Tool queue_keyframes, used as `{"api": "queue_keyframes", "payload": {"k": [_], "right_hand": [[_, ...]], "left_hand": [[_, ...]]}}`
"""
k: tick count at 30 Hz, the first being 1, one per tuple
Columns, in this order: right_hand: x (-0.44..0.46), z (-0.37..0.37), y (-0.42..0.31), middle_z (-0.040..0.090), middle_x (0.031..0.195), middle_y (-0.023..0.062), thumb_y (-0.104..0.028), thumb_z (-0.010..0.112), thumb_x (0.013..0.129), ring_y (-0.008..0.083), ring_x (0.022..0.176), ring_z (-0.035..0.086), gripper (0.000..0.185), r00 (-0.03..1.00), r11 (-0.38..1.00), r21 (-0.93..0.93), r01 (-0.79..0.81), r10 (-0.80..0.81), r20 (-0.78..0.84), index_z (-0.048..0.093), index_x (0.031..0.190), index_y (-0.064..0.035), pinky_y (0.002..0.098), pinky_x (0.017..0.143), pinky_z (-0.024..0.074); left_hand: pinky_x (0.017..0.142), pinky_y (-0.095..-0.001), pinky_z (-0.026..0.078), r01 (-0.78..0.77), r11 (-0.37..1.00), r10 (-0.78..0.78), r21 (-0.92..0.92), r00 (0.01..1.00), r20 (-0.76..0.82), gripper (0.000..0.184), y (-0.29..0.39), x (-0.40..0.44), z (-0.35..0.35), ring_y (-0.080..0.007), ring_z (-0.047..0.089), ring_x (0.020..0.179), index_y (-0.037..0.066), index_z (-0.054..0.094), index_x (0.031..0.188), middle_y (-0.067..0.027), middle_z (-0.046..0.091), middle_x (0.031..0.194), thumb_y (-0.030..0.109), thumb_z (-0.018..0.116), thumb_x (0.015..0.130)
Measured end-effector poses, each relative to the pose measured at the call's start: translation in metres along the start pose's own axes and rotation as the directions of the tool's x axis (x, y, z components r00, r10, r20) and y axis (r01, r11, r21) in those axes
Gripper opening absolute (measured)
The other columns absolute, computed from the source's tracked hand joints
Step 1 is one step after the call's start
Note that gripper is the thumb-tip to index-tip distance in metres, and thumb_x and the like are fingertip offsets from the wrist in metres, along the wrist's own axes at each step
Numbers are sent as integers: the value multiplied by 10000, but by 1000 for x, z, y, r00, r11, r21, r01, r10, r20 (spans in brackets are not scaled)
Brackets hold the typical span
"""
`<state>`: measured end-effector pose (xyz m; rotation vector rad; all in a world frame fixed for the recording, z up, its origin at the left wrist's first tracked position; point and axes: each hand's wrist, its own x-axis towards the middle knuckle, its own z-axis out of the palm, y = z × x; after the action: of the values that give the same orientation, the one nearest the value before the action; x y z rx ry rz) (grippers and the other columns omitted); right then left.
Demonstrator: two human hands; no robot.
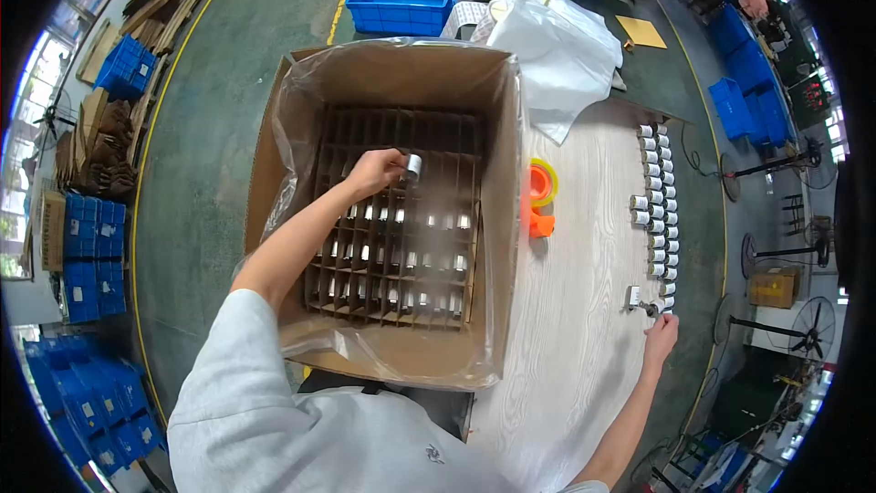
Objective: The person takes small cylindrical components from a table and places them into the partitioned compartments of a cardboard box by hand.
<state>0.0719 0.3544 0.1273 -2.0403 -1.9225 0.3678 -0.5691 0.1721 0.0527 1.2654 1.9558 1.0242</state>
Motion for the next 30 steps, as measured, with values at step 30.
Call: {"api": "queue_keyframes", "payload": {"k": [30], "right_hand": [[-72, 240, -437, 613, 876, 137, -95, 532, 763, 329, 832, 580, 97, 456, 652, 351, 672, -738, 497, 563, 843, -48, 388, 694, 456]], "left_hand": [[478, -381, 456, -469, 713, 237, 521, 861, 450, 215, 0, 1, 7, -263, 585, 556, 86, 626, 655, -70, 614, 850, 278, 554, 718]]}}
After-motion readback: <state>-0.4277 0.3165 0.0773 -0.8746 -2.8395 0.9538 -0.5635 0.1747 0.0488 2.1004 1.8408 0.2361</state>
